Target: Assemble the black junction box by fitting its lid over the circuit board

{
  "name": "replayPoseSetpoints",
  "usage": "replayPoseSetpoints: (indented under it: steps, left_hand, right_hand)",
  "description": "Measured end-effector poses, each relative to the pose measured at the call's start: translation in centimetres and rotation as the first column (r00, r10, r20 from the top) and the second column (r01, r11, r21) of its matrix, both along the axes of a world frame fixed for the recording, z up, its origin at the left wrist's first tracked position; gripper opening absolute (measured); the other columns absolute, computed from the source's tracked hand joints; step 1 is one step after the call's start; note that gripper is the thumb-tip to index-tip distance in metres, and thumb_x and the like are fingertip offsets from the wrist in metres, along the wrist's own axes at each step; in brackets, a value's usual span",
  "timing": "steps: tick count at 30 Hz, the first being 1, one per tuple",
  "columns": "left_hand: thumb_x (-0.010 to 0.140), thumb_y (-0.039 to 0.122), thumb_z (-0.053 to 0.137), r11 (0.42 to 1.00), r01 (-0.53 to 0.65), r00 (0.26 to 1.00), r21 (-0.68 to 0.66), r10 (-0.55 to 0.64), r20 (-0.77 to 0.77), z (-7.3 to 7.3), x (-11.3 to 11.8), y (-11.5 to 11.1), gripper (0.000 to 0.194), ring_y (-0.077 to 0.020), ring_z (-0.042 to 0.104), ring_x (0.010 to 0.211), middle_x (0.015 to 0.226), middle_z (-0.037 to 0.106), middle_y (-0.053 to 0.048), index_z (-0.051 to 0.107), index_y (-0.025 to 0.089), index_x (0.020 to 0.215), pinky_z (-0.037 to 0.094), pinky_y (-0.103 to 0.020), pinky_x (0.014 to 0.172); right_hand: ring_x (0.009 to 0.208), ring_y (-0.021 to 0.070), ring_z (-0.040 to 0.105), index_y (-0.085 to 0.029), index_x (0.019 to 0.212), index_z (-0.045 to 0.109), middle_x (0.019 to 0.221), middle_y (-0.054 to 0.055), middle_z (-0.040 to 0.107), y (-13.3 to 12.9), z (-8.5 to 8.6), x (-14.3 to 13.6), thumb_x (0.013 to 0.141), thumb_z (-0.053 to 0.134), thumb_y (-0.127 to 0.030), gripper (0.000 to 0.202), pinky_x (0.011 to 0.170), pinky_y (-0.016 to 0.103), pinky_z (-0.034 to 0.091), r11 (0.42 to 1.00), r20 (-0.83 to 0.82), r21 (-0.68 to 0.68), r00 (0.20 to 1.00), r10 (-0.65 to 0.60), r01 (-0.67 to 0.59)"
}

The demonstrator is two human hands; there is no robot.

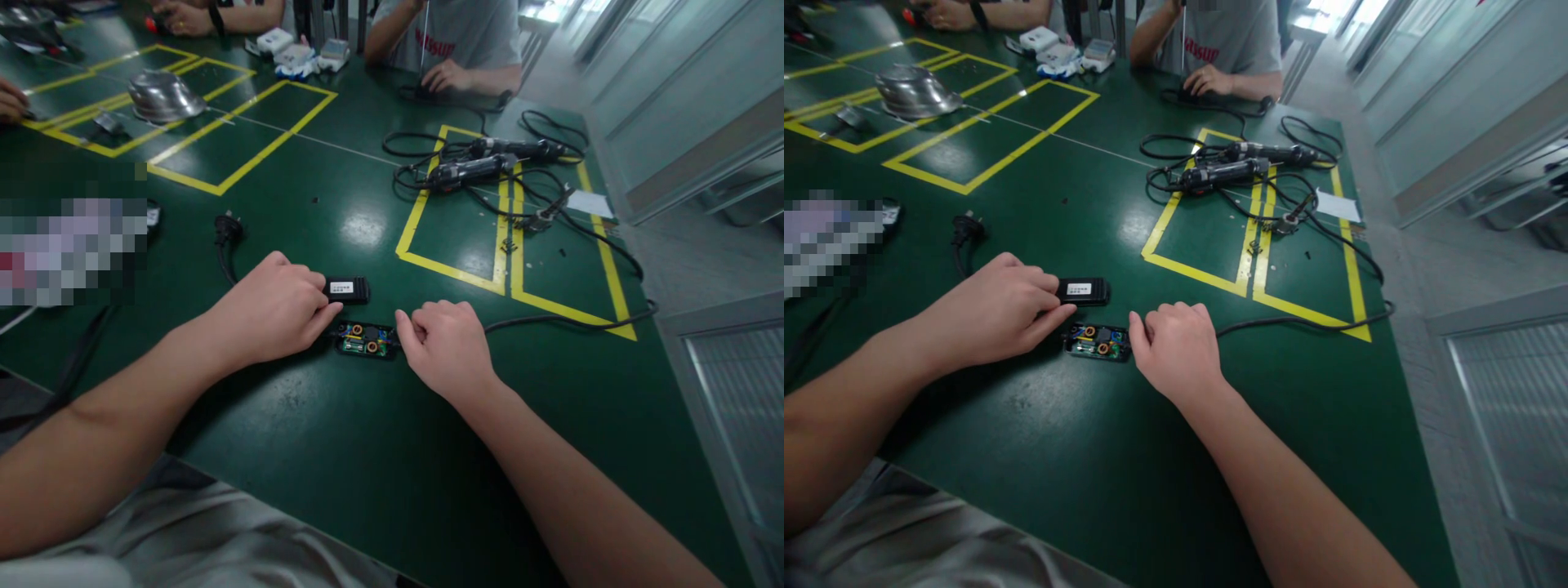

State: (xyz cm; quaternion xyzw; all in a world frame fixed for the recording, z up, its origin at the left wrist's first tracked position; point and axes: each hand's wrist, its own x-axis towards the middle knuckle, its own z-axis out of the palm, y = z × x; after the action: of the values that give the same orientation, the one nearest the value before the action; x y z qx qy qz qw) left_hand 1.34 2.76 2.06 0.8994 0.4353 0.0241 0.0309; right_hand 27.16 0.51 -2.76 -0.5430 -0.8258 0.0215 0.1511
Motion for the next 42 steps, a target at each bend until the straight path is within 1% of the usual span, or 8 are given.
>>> replayPoseSetpoints:
  steps: [5, 12, 17, 21, 25, 29, 37, 42]
  left_hand:
    - [0.111, 0.042, 0.043, 1.0, 0.002, 1.0, 0.014, -0.001, -0.027, -0.6, 0.5, -0.1, 0.058, -0.018, 0.058, 0.059, 0.066, 0.071, -0.007, 0.066, 0.02, 0.063, 0.033, -0.039, 0.067]
    - [0.111, 0.035, 0.044, 1.0, 0.007, 1.0, 0.014, -0.007, -0.01, 0.3, 0.6, -0.1, 0.057, -0.0176, 0.057, 0.059, 0.068, 0.072, -0.005, 0.069, 0.019, 0.063, 0.031, -0.039, 0.068]
    - [0.111, 0.036, 0.051, 0.998, 0.058, 0.991, -0.018, -0.06, -0.124, -0.9, 0.6, 0.1, 0.052, -0.0222, 0.066, 0.07, 0.074, 0.075, -0.008, 0.076, 0.019, 0.069, 0.033, -0.039, 0.069]
    - [0.109, 0.036, 0.058, 0.999, 0.032, 0.997, 0.013, -0.031, -0.073, -1.0, 0.8, -0.1, 0.045, -0.0237, 0.066, 0.075, 0.079, 0.073, -0.009, 0.075, 0.018, 0.072, 0.04, -0.038, 0.071]
    - [0.101, 0.035, 0.071, 0.992, -0.057, 0.992, 0.112, 0.044, 0.114, -1.2, 0.7, 0.1, 0.02, -0.0309, 0.066, 0.102, 0.114, 0.074, -0.015, 0.079, 0.016, 0.104, 0.053, -0.044, 0.089]
    - [0.101, 0.037, 0.071, 0.995, -0.089, 0.973, 0.04, 0.078, 0.215, -2.0, 0.2, 0.9, 0.035, -0.0344, 0.065, 0.119, 0.129, 0.076, -0.013, 0.075, 0.019, 0.13, 0.053, -0.053, 0.106]
    - [0.104, 0.042, 0.067, 0.988, 0.141, 0.886, 0.07, -0.158, 0.435, -0.8, 0.3, -0.5, 0.045, -0.0275, 0.067, 0.109, 0.121, 0.076, -0.011, 0.072, 0.02, 0.143, 0.054, -0.045, 0.103]
    - [0.103, 0.037, 0.071, 0.96, 0.27, 0.908, -0.069, -0.23, 0.349, -0.8, 0.9, -1.2, 0.038, -0.0278, 0.066, 0.111, 0.12, 0.074, -0.011, 0.076, 0.02, 0.137, 0.056, -0.041, 0.099]
  right_hand:
    - [0.064, 0.0172, 0.048, -0.022, 0.056, 0.06, 0.061, 0.003, 0.058, 0.0, 0.2, 0.1, 0.108, 0.052, -0.034, 0.053, 0.072, 0.038, 0.027, 1.0, -0.007, 0.01, 1.0, -0.004, 0.004]
    - [0.062, 0.0165, 0.045, -0.022, 0.055, 0.052, 0.059, 0.002, 0.054, 0.0, 0.1, 0.5, 0.107, 0.051, -0.032, 0.054, 0.072, 0.038, 0.029, 0.998, -0.093, 0.069, 0.996, 0.006, 0.001]
    - [0.062, 0.016, 0.045, -0.022, 0.055, 0.052, 0.058, 0.001, 0.052, 0.1, -0.3, 0.4, 0.105, 0.057, -0.035, 0.052, 0.072, 0.037, 0.026, 1.0, -0.05, 0.028, 0.999, 0.002, -0.001]
    - [0.062, 0.0163, 0.046, -0.022, 0.055, 0.053, 0.059, 0.001, 0.053, 0.1, -0.3, 0.4, 0.104, 0.057, -0.034, 0.051, 0.072, 0.037, 0.026, 1.0, -0.047, 0.031, 0.999, 0.002, 0.0]
    - [0.063, 0.0167, 0.047, -0.022, 0.056, 0.055, 0.059, 0.001, 0.055, 0.1, -0.1, 0.4, 0.104, 0.057, -0.034, 0.05, 0.072, 0.037, 0.026, 1.0, -0.027, 0.006, 1.0, -0.005, 0.005]
    - [0.064, 0.0176, 0.05, -0.021, 0.058, 0.06, 0.061, 0.003, 0.058, 0.1, 0.0, 0.3, 0.106, 0.054, -0.033, 0.049, 0.073, 0.038, 0.025, 1.0, -0.004, -0.02, 1.0, -0.015, 0.014]
    - [0.068, 0.0205, 0.058, -0.019, 0.071, 0.074, 0.071, 0.008, 0.071, 0.2, 0.0, 0.0, 0.112, 0.041, -0.028, 0.053, 0.074, 0.039, 0.027, 0.999, -0.004, -0.036, 1.0, -0.026, 0.026]
    - [0.069, 0.0213, 0.06, -0.019, 0.073, 0.076, 0.073, 0.008, 0.073, 0.2, 0.1, -0.1, 0.112, 0.042, -0.028, 0.053, 0.074, 0.039, 0.027, 0.998, 0.03, -0.047, 0.999, -0.029, 0.03]
